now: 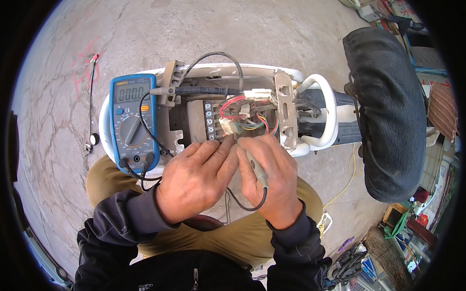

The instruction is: The person uses a digital multimeter to test continuity and voltage across multiple wires and connectors in a scooter's exposed wiring harness. They probe individual wires and connector pins, observe the multimeter readings, and reposition probes to different points throughout the clip.

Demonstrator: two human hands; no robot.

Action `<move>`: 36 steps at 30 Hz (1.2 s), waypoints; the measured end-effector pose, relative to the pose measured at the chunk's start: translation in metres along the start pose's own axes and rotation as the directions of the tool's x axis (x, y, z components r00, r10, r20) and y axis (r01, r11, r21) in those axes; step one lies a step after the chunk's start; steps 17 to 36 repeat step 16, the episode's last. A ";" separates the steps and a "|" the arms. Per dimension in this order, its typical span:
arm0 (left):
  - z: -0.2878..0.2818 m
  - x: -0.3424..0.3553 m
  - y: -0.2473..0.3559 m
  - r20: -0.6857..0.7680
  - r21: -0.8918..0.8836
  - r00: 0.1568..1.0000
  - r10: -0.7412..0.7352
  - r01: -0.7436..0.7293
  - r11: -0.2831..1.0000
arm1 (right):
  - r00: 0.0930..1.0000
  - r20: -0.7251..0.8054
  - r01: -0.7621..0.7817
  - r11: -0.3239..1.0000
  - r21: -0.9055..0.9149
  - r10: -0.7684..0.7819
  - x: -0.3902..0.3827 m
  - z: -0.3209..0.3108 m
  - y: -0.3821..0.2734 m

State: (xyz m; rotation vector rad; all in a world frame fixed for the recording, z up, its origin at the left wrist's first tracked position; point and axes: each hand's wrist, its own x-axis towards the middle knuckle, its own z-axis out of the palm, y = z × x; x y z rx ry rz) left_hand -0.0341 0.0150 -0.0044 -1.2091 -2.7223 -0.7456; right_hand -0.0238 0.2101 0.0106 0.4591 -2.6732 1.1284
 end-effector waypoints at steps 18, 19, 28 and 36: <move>-0.001 -0.001 0.000 0.021 0.000 1.000 0.006 -0.006 1.000 | 0.995 -0.017 -0.101 0.993 0.069 0.102 -0.009 -0.001 0.002; -0.001 -0.001 0.000 0.021 0.000 1.000 0.006 -0.006 1.000 | 0.995 -0.017 -0.101 0.993 0.069 0.102 -0.009 -0.001 0.002; -0.001 -0.001 0.000 0.021 0.000 1.000 0.006 -0.006 1.000 | 0.995 -0.017 -0.101 0.993 0.069 0.102 -0.009 -0.001 0.002; -0.001 -0.001 0.000 0.021 0.000 1.000 0.006 -0.006 1.000 | 0.995 -0.017 -0.101 0.993 0.069 0.102 -0.009 -0.001 0.002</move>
